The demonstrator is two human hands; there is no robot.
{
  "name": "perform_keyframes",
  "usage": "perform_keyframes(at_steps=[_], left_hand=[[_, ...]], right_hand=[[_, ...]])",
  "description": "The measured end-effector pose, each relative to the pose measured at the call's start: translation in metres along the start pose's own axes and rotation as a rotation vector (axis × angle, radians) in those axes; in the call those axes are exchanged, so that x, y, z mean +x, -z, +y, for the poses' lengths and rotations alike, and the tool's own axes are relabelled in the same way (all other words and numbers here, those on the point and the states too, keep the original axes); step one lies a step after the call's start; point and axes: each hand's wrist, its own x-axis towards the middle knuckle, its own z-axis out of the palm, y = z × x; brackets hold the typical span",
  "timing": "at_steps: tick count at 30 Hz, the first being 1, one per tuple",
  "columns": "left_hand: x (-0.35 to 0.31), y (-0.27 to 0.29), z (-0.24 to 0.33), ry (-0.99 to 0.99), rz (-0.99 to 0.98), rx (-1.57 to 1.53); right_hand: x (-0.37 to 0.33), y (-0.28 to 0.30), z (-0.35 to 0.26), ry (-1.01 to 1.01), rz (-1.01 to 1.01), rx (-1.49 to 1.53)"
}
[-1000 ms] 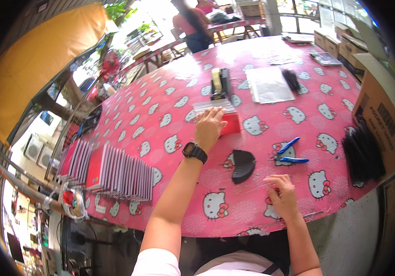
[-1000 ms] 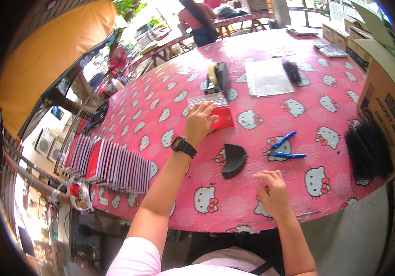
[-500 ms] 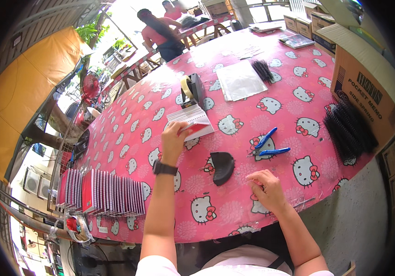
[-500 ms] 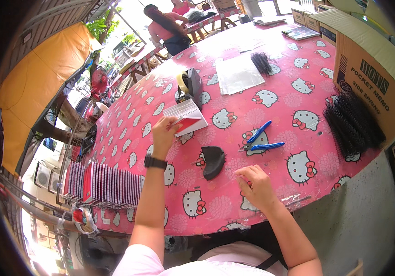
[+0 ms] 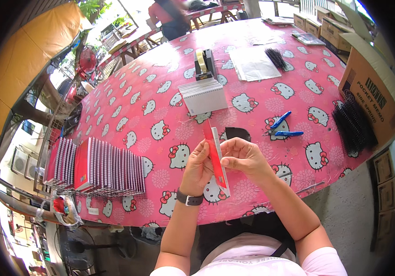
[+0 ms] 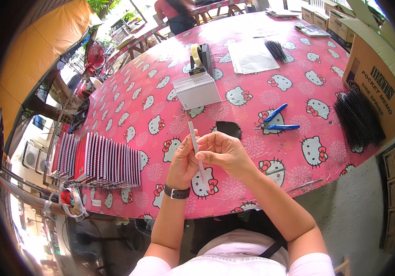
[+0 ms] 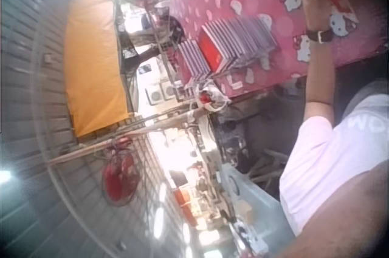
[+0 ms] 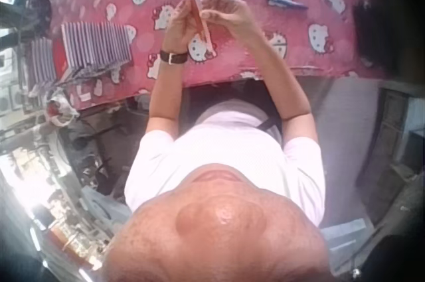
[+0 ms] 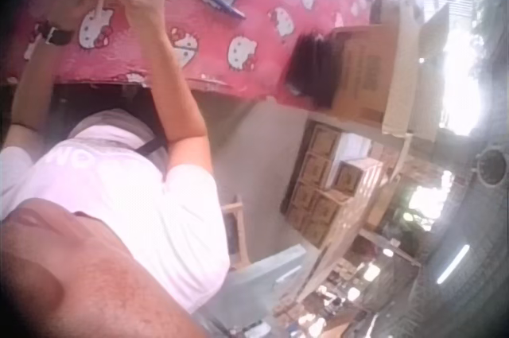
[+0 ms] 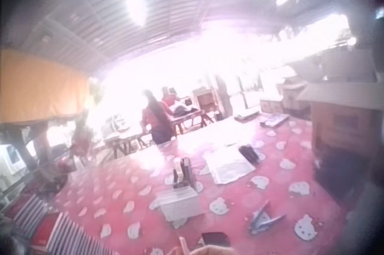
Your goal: The person assembles small red notebooks by inserting spiral bindings into the covers. They repeatedly pick up a notebook, insert a black spiral, and place the finished unit into a growing stack on the table.
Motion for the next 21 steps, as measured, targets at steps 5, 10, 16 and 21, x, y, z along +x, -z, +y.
perform_keyframes(at_steps=[5,10,16,21], left_hand=[[-0.001,0.019,-0.014,0.023,0.002,-0.118],[-0.004,0.009,-0.006,0.001,0.08,-0.12],[-0.01,0.018,0.021,-0.194,0.149,0.201],[-0.017,0.011,0.03,-0.198,0.071,0.174]], right_hand=[[0.002,-0.006,0.007,-0.031,0.045,0.01],[0.011,-0.003,-0.013,-0.212,0.072,-0.032],[0.058,0.037,-0.051,0.466,0.432,-0.647],[0.116,0.052,0.001,0.214,0.558,-0.148]])
